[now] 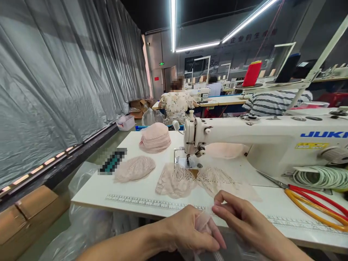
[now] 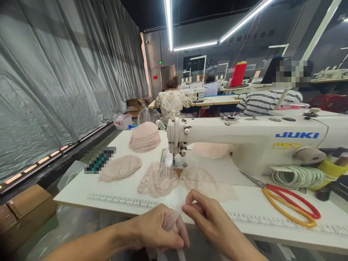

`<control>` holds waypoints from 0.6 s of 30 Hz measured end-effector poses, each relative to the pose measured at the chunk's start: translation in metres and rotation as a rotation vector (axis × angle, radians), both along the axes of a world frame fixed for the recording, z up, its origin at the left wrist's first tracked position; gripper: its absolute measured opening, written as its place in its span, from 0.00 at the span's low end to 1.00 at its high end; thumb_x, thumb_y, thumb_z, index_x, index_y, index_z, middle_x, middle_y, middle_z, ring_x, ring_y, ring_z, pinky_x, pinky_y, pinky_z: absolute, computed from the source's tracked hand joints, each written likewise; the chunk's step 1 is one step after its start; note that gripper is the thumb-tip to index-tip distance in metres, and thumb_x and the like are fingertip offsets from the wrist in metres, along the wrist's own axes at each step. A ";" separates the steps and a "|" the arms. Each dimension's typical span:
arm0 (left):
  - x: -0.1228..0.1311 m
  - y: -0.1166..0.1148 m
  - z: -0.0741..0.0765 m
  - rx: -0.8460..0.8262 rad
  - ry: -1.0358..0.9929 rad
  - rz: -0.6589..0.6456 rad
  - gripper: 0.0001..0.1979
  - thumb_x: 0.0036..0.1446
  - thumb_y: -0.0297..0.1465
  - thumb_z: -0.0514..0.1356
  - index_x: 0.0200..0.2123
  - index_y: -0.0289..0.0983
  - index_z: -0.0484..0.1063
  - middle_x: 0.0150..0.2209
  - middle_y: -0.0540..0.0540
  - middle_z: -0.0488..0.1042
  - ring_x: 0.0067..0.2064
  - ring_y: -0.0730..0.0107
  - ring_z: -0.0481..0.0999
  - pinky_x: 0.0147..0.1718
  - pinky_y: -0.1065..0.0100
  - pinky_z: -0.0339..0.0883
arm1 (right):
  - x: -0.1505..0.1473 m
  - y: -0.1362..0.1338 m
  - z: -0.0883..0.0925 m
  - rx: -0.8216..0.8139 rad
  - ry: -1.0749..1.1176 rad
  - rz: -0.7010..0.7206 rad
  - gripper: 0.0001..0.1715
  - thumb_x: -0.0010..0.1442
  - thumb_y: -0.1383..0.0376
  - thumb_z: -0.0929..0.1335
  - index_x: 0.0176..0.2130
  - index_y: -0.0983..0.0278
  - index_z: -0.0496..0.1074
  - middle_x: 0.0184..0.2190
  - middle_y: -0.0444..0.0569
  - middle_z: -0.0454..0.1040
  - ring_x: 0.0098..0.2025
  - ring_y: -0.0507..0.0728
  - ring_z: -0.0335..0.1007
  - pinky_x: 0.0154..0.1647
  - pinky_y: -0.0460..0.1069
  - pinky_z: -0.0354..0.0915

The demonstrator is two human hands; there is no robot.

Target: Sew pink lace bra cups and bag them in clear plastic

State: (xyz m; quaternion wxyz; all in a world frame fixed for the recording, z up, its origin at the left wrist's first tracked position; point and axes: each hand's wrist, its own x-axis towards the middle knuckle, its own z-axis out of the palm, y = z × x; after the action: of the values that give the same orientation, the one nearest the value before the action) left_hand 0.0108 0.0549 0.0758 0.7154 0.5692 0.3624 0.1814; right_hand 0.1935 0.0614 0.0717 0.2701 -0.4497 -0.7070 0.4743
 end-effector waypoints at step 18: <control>-0.035 -0.003 -0.011 -0.035 0.048 -0.013 0.12 0.40 0.24 0.55 0.28 0.32 0.77 0.09 0.57 0.61 0.12 0.81 0.54 0.10 0.79 0.45 | -0.021 -0.010 -0.004 -0.173 0.013 -0.057 0.31 0.54 0.35 0.59 0.28 0.60 0.58 0.15 0.33 0.43 0.18 0.47 0.37 0.18 0.45 0.39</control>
State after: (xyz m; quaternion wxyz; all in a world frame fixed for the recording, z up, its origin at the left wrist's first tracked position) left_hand -0.0242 0.0522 0.0644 0.7176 0.5629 0.3791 0.1566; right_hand 0.1724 0.0516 0.0675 0.2482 -0.4883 -0.6486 0.5285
